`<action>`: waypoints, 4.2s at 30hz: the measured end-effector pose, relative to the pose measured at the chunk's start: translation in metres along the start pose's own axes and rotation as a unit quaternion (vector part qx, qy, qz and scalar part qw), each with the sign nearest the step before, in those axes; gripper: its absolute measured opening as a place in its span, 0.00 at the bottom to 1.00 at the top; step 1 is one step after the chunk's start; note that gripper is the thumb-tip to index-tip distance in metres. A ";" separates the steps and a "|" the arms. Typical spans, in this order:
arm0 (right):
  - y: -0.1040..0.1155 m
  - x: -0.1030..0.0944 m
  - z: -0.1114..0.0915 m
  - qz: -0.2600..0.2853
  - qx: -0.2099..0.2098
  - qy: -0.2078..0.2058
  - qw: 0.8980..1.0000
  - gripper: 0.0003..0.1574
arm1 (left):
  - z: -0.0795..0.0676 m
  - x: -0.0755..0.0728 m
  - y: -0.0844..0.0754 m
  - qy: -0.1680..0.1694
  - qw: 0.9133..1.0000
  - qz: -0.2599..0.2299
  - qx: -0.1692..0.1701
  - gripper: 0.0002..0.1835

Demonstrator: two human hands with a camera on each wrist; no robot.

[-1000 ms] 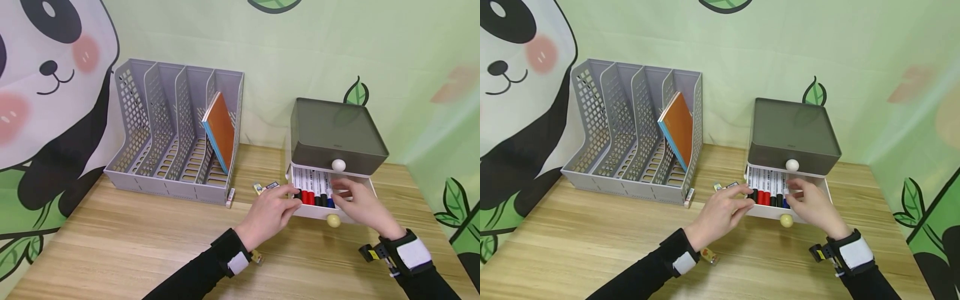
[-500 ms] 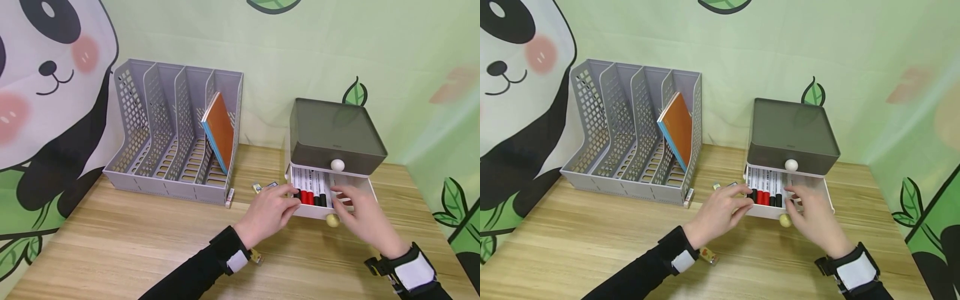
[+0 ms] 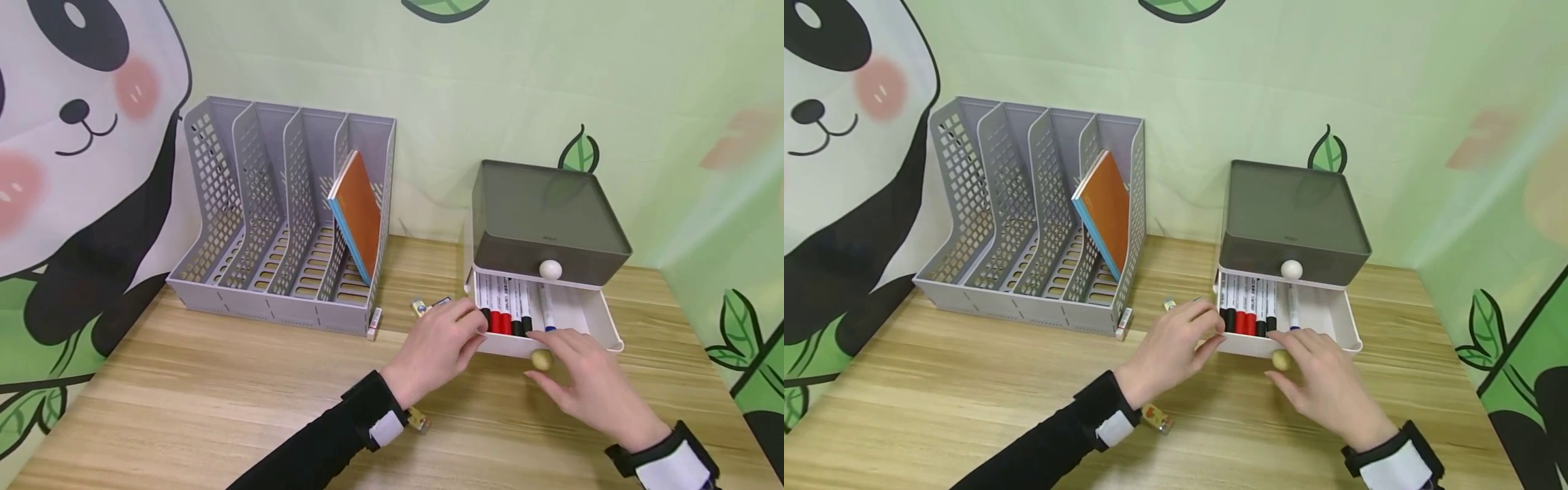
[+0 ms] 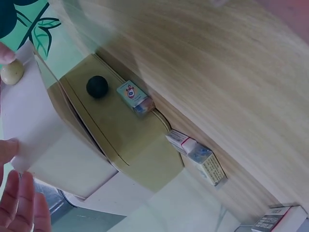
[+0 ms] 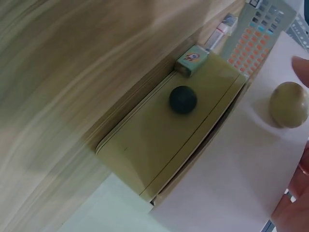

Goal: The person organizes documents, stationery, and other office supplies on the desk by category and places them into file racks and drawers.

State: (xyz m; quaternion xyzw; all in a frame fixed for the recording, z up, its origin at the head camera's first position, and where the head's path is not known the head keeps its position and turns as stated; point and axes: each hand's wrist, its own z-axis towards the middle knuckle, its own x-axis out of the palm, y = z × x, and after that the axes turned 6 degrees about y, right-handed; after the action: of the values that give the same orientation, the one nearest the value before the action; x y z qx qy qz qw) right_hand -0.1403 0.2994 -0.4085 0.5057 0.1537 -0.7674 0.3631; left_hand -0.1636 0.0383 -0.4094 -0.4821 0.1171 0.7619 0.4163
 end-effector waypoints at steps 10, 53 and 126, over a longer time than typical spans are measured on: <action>-0.003 -0.002 -0.001 -0.025 -0.018 0.023 0.999 0.42 | -0.003 0.004 0.000 0.003 1.000 0.010 0.004 0.02; -0.017 0.030 0.023 -0.021 0.204 -0.099 0.974 0.18 | 0.024 0.021 0.019 0.101 0.991 -0.036 -0.082 0.27; 0.009 0.027 0.004 0.154 0.215 0.218 0.939 0.26 | -0.008 0.010 0.043 0.234 0.961 0.000 -0.147 0.04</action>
State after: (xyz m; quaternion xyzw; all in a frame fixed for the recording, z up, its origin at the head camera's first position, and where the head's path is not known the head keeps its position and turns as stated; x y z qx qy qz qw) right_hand -0.1424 0.2794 -0.4299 0.7443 -0.0195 -0.5877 0.3166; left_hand -0.1923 0.0117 -0.4311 -0.7027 0.0974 0.6368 0.3021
